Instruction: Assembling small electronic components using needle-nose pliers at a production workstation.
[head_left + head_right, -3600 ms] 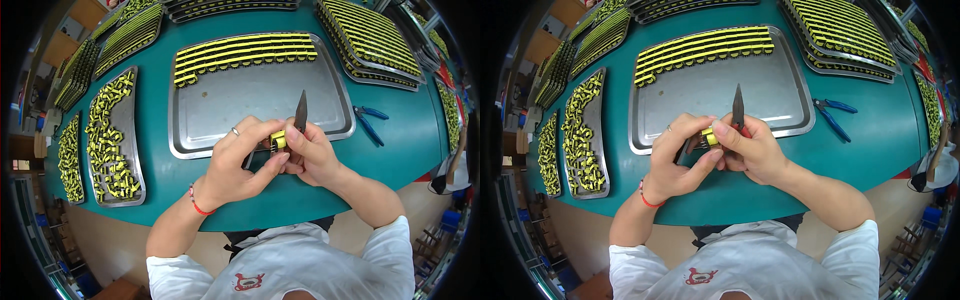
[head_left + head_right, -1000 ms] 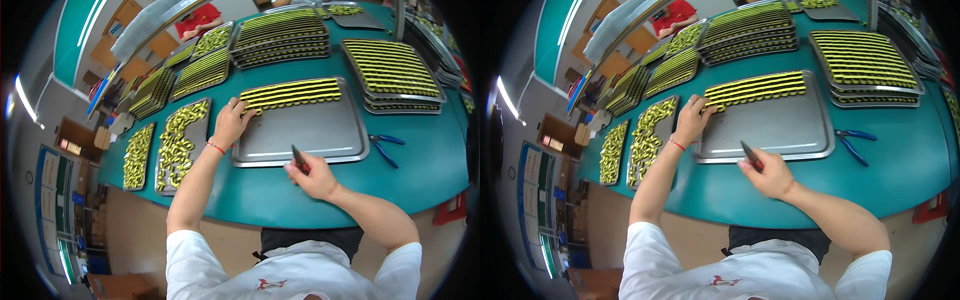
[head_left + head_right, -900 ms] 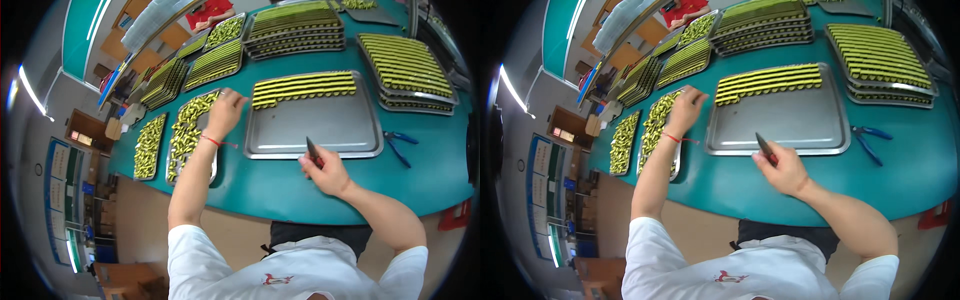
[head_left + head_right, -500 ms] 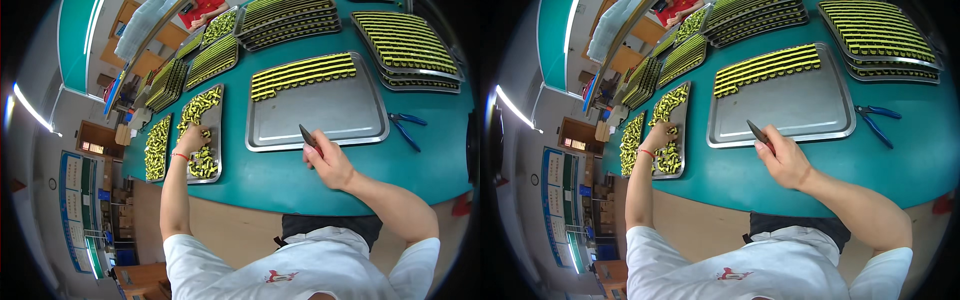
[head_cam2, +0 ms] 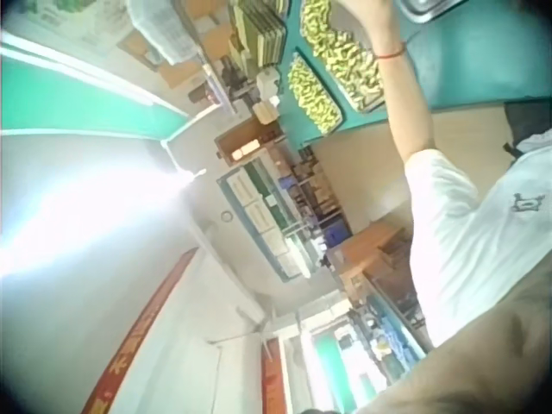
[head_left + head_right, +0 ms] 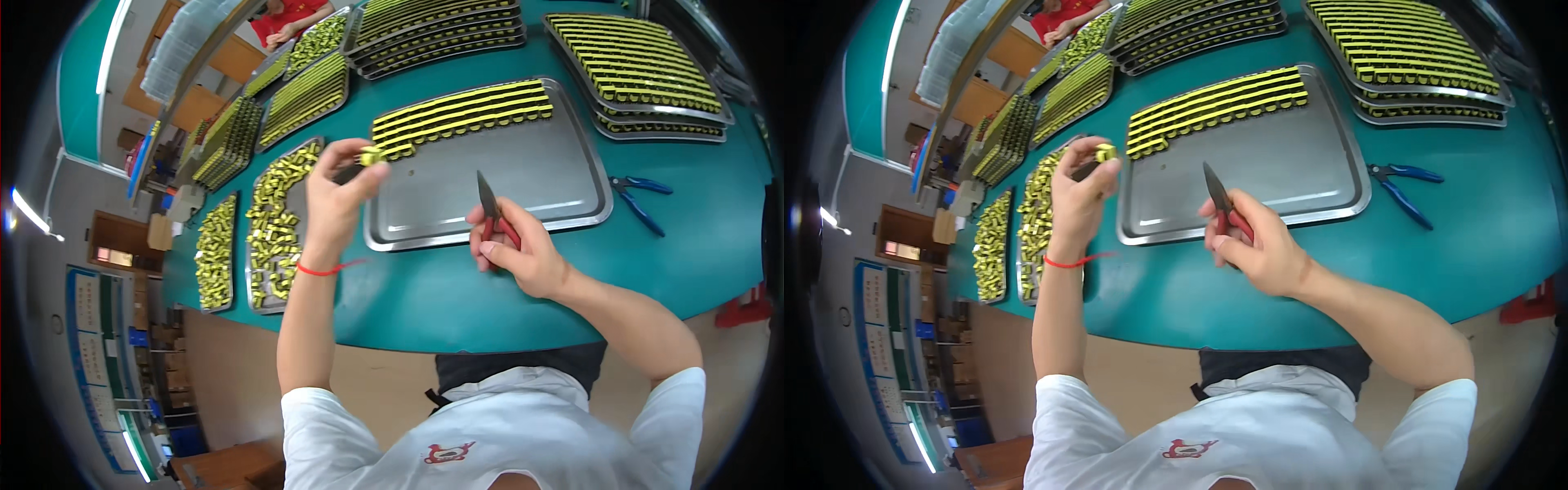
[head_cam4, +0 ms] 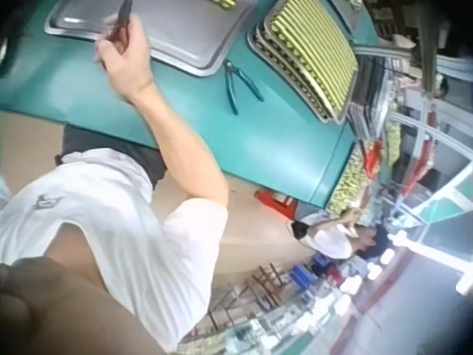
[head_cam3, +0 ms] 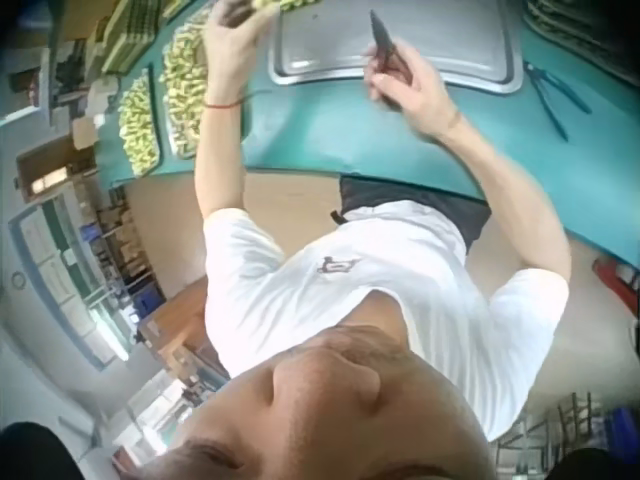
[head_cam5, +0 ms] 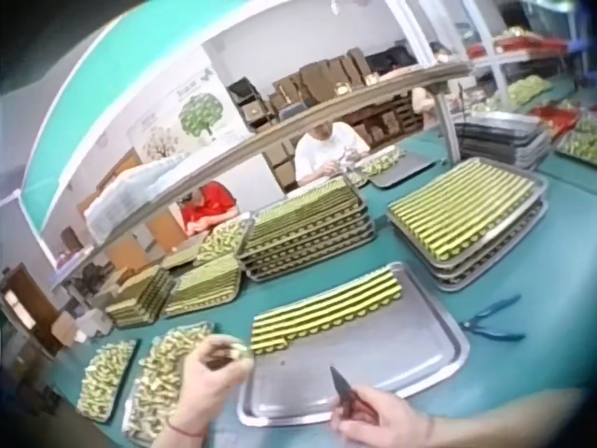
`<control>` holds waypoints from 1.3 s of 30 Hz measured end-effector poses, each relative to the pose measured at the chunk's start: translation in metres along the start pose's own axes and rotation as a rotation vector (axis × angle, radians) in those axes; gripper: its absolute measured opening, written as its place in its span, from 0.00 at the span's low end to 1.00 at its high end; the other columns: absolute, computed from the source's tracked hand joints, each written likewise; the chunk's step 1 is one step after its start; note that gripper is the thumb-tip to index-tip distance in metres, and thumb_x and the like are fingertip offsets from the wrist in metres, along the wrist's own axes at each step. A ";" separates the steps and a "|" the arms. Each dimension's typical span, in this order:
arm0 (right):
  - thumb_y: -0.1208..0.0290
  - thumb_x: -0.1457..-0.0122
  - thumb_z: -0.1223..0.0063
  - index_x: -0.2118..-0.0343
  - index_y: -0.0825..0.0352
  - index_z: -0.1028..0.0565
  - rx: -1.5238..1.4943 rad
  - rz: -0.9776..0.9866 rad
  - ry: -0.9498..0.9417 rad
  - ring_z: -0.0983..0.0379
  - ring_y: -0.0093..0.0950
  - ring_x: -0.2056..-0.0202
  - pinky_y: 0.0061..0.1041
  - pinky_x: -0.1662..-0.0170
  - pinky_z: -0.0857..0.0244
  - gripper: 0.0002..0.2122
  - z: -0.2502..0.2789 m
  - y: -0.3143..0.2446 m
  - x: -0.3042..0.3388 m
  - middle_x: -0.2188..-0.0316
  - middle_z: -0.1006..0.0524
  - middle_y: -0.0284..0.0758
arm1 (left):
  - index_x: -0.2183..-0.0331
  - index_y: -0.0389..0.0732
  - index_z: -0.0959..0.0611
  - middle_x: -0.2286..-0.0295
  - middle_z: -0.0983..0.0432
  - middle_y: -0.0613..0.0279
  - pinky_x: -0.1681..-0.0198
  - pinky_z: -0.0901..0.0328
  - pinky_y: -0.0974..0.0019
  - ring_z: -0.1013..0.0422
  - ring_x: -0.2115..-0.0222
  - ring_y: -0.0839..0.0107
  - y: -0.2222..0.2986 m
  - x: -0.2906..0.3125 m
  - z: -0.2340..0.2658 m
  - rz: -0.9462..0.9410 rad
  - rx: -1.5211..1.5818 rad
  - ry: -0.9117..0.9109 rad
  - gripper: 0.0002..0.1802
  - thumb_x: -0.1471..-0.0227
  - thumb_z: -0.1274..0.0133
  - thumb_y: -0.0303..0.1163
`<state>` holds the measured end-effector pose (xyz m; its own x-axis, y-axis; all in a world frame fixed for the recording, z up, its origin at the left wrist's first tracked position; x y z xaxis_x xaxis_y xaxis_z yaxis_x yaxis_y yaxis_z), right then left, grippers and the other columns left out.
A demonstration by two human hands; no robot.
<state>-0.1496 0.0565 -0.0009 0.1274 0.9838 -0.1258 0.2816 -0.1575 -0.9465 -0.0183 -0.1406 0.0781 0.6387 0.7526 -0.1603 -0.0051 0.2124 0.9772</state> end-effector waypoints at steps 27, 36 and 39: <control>0.81 0.47 0.60 0.54 0.72 0.36 -0.706 -0.510 -0.411 0.23 0.37 0.67 0.25 0.74 0.27 0.16 -0.017 -0.001 0.006 0.65 0.25 0.49 | 0.49 0.35 0.27 0.66 0.24 0.63 0.60 0.34 0.74 0.29 0.64 0.78 -0.044 0.051 -0.077 0.025 0.404 -0.268 0.25 0.47 0.38 0.27; 0.79 0.44 0.57 0.53 0.72 0.34 -0.714 -0.535 -0.380 0.22 0.41 0.65 0.28 0.73 0.25 0.14 -0.018 -0.004 0.008 0.65 0.25 0.52 | 0.45 0.31 0.31 0.69 0.32 0.59 0.69 0.42 0.69 0.42 0.74 0.77 -0.048 0.053 -0.094 0.272 0.678 -0.423 0.30 0.36 0.58 0.47; 0.79 0.44 0.57 0.53 0.73 0.34 -0.700 -0.541 -0.404 0.22 0.41 0.65 0.28 0.73 0.24 0.15 -0.020 -0.001 0.010 0.66 0.25 0.51 | 0.45 0.30 0.31 0.71 0.35 0.61 0.70 0.42 0.68 0.43 0.75 0.76 -0.049 0.055 -0.096 0.296 0.721 -0.458 0.30 0.35 0.61 0.47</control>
<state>-0.1295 0.0644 0.0046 -0.4847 0.8727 0.0584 0.7248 0.4381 -0.5317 -0.0569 -0.0495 0.0085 0.9324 0.3600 0.0321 0.1673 -0.5087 0.8445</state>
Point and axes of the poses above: each hand's wrist, its own x-axis away from the middle knuckle, its own z-axis out of the back of the hand, y = z × x, the point moved 6 cm from there along -x, towards the middle knuckle
